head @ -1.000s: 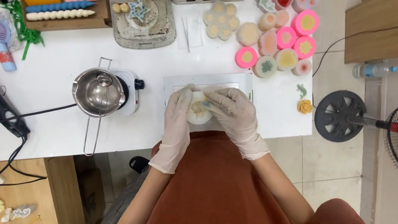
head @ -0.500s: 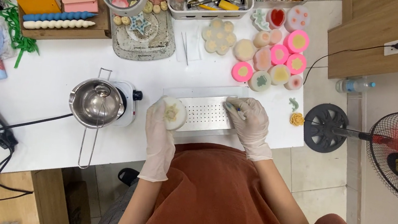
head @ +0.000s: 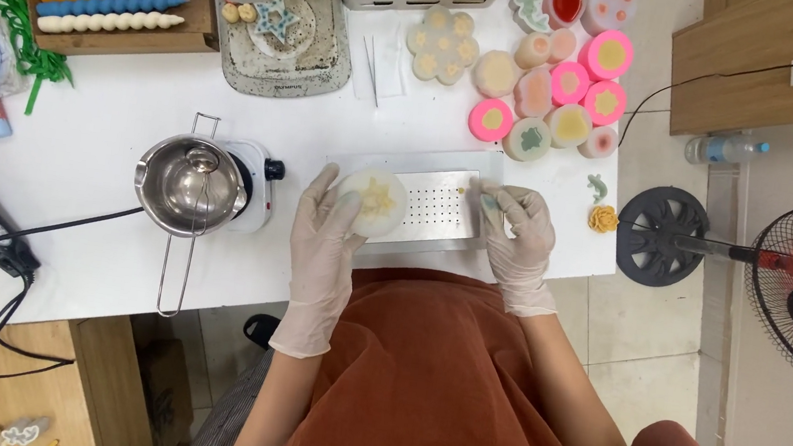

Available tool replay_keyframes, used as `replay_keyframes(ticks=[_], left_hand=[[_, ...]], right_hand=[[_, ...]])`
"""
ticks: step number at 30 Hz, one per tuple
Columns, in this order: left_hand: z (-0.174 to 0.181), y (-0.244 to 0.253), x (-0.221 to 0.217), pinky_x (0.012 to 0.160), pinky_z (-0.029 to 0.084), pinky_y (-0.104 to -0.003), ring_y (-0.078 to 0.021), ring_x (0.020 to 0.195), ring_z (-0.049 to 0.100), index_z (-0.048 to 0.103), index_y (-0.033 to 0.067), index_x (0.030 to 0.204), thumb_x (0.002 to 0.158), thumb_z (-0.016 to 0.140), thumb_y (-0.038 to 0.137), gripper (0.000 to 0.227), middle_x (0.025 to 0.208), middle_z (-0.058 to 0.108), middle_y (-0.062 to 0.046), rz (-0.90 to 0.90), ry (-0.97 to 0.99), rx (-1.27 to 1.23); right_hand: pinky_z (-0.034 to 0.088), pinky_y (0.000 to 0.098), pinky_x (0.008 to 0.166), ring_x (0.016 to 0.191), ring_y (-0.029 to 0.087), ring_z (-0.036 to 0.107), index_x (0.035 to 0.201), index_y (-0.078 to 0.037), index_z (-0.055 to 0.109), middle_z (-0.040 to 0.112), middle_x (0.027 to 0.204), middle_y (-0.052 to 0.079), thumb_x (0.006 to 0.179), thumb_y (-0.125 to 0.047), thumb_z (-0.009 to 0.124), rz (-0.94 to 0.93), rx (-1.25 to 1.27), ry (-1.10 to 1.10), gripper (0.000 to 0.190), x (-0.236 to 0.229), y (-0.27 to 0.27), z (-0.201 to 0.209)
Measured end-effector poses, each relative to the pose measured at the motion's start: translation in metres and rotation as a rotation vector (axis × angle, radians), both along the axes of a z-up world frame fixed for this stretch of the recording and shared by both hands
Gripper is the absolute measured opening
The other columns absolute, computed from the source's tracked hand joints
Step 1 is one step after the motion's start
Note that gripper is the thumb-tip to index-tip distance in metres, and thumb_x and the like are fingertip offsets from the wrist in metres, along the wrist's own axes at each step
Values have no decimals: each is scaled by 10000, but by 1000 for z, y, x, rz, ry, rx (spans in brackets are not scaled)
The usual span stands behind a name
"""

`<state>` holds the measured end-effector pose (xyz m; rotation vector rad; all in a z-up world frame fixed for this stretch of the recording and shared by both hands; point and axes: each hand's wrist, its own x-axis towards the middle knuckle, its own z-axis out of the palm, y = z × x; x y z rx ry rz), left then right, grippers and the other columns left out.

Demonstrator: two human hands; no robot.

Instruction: The person is seen unmolding and assembling decorative soaps in various shapes like roses and flowers.

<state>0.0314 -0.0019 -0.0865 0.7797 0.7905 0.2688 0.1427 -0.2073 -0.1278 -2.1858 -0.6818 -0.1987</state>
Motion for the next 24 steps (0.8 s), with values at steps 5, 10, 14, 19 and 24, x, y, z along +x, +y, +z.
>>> replay_keyframes(ticks=[5,10,14,19,24], left_hand=[[-2,-4,3,1064,541,-467,-268,1297,569,434,8,1465,903,646,67,603,1435,480,-171,-20,-97,-137],[10,-13,11,1050,534,-455,-264,1255,574,373,52,1438,884,659,-13,627,1346,529,-190,-13,-107,-108],[19,-15,10,1034,522,-387,-235,1223,587,376,49,1444,926,663,20,593,1332,573,-211,-46,-85,-49],[19,-22,13,1072,502,-320,-193,1247,580,392,12,1427,925,679,7,578,1381,551,-174,-69,-80,139],[3,-33,11,1085,496,-317,-190,1263,572,418,-29,1366,916,667,-33,514,1420,518,-148,-97,-75,264]], right_hand=[[583,278,814,941,150,687,1154,-34,738,715,1080,89,927,32,793,-9,205,105,242,-3,18,32],[544,293,752,887,176,669,1106,-11,749,706,1019,105,859,24,824,143,167,163,260,-11,43,73],[562,286,772,921,183,692,1097,-23,741,711,1039,94,866,1,829,220,128,139,249,-14,54,82],[564,277,734,862,176,696,1124,-30,758,716,1028,83,858,-21,829,253,89,199,276,-9,59,85],[565,320,727,817,216,687,1022,-84,779,697,989,63,832,-155,830,188,-185,255,209,-4,58,78]])
